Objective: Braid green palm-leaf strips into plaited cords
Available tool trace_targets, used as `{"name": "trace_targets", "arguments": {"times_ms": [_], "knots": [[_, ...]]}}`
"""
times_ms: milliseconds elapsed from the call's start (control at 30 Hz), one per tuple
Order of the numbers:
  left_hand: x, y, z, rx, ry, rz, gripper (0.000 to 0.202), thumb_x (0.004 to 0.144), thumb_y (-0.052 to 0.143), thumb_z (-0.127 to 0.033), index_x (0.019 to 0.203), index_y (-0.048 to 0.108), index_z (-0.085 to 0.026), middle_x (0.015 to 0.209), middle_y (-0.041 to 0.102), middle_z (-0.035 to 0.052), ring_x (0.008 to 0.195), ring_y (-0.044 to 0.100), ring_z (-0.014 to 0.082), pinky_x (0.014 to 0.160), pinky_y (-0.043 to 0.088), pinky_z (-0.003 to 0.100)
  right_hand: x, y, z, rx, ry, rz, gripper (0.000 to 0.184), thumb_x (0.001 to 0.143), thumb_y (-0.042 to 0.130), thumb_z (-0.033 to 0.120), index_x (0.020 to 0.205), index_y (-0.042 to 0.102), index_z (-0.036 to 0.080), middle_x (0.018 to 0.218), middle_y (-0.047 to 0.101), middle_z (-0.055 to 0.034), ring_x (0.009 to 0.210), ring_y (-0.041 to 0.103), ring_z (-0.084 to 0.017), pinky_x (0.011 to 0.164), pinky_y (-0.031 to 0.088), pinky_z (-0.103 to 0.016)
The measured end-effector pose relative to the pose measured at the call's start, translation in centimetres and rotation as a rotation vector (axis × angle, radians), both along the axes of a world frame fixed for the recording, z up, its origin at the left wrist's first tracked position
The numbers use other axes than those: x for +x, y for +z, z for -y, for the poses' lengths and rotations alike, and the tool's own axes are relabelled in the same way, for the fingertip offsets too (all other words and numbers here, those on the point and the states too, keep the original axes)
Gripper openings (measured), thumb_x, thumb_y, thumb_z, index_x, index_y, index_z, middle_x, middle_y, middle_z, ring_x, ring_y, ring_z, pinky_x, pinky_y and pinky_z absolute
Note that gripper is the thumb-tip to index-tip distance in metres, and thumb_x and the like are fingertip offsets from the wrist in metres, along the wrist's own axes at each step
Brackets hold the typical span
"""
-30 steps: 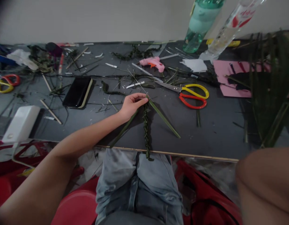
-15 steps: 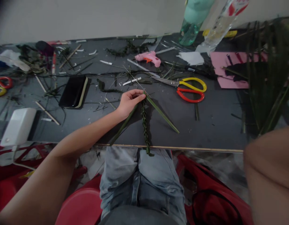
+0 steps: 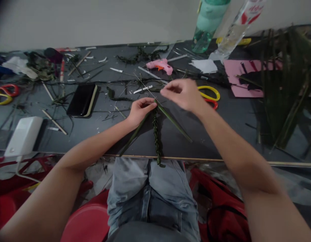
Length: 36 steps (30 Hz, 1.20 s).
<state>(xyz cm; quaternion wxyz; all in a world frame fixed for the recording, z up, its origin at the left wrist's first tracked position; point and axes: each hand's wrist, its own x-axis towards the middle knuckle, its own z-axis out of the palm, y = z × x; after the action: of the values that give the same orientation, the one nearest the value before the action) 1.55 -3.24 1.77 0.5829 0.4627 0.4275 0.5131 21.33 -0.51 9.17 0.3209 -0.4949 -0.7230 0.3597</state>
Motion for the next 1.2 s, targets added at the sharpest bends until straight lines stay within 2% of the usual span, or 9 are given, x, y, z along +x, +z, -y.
{"name": "trace_targets", "arguments": {"times_ms": [67, 233, 367, 533, 700, 867, 1033, 1133, 1200], "knots": [[0.0, -0.1, 0.0, 0.000, 0.007, 0.010, 0.025, 0.068, 0.085, -0.029, 0.087, 0.076, -0.017, 0.086, 0.077, 0.0030, 0.080, 0.069, 0.0127, 0.088, 0.055, 0.031, -0.9, -1.4, -0.1, -0.043, 0.033, -0.014, 0.036, 0.078, 0.078, 0.045, 0.082, 0.076, 0.010, 0.070, 0.069, -0.0053, 0.061, 0.056, -0.011, 0.062, 0.043, -0.028], [-0.1, -0.6, -0.2, 0.032, 0.010, 0.042, 0.036, 0.064, 0.089, -0.035, 0.094, 0.079, -0.019, 0.097, 0.079, 0.0049, 0.090, 0.071, 0.0162, 0.098, 0.053, 0.037, -1.9, -4.2, 0.4, -0.070, 0.045, -0.102, 0.048, 0.068, 0.080, 0.061, 0.074, 0.074, 0.014, 0.065, 0.064, -0.0025, 0.059, 0.050, -0.011, 0.057, 0.038, -0.027], [-0.2, -0.5, -0.2, -0.009, -0.037, 0.087, 0.039, 0.062, 0.091, -0.042, 0.092, 0.080, -0.020, 0.097, 0.079, 0.0048, 0.088, 0.071, 0.0165, 0.093, 0.054, 0.035, -2.0, -4.5, 0.7, -0.147, 0.108, -0.178, 0.050, 0.068, 0.077, 0.063, 0.072, 0.069, 0.014, 0.060, 0.055, 0.0013, 0.055, 0.042, -0.009, 0.054, 0.032, -0.026], [-0.2, 0.1, -0.1, -0.087, -0.091, 0.181, 0.034, 0.058, 0.093, -0.038, 0.083, 0.080, -0.020, 0.083, 0.077, 0.0006, 0.074, 0.067, 0.0105, 0.082, 0.053, 0.027, -1.9, -4.7, 0.8, -0.191, 0.173, -0.228, 0.043, 0.071, 0.076, 0.057, 0.069, 0.063, 0.016, 0.057, 0.048, 0.0041, 0.054, 0.037, -0.007, 0.052, 0.029, -0.025], [0.2, 0.3, 0.1, -0.129, -0.075, 0.216, 0.032, 0.055, 0.094, -0.035, 0.078, 0.079, -0.019, 0.076, 0.075, -0.0005, 0.069, 0.064, 0.0090, 0.076, 0.052, 0.025, -1.8, -5.0, 0.6, -0.168, 0.191, -0.217, 0.038, 0.072, 0.075, 0.052, 0.071, 0.065, 0.015, 0.060, 0.051, 0.0029, 0.056, 0.040, -0.008, 0.053, 0.031, -0.025], [0.5, 0.2, 0.3, -0.119, 0.011, 0.184, 0.030, 0.056, 0.093, -0.032, 0.078, 0.078, -0.018, 0.074, 0.075, -0.0006, 0.066, 0.063, 0.0080, 0.073, 0.051, 0.024, -1.7, -4.9, 0.7, -0.151, 0.202, -0.225, 0.035, 0.072, 0.077, 0.048, 0.070, 0.066, 0.014, 0.060, 0.053, 0.0023, 0.056, 0.042, -0.007, 0.053, 0.032, -0.025], [0.3, 0.6, 0.3, -0.113, 0.003, 0.190, 0.033, 0.054, 0.095, -0.033, 0.078, 0.078, -0.018, 0.076, 0.076, 0.0000, 0.068, 0.065, 0.0081, 0.073, 0.053, 0.023, -1.6, -5.8, 0.5, -0.177, 0.135, -0.384, 0.043, 0.069, 0.081, 0.056, 0.070, 0.064, 0.016, 0.055, 0.052, 0.0041, 0.047, 0.041, -0.007, 0.044, 0.029, -0.023], [0.0, 1.2, 0.4, -0.119, -0.037, 0.223, 0.035, 0.051, 0.096, -0.035, 0.077, 0.079, -0.019, 0.078, 0.077, -0.0002, 0.069, 0.067, 0.0079, 0.074, 0.054, 0.023, -1.6, -6.6, 0.2, -0.076, 0.096, -0.505, 0.043, 0.071, 0.081, 0.057, 0.080, 0.066, 0.018, 0.063, 0.058, 0.0030, 0.048, 0.047, -0.007, 0.043, 0.035, -0.023], [-0.3, 1.5, 0.3, -0.124, -0.063, 0.242, 0.035, 0.050, 0.097, -0.036, 0.076, 0.079, -0.020, 0.078, 0.077, -0.0001, 0.068, 0.067, 0.0080, 0.074, 0.055, 0.023, -1.7, -6.9, 0.1, 0.064, 0.105, -0.459, 0.037, 0.074, 0.081, 0.050, 0.091, 0.070, 0.019, 0.072, 0.064, 0.0009, 0.057, 0.055, -0.009, 0.049, 0.043, -0.023]]}}
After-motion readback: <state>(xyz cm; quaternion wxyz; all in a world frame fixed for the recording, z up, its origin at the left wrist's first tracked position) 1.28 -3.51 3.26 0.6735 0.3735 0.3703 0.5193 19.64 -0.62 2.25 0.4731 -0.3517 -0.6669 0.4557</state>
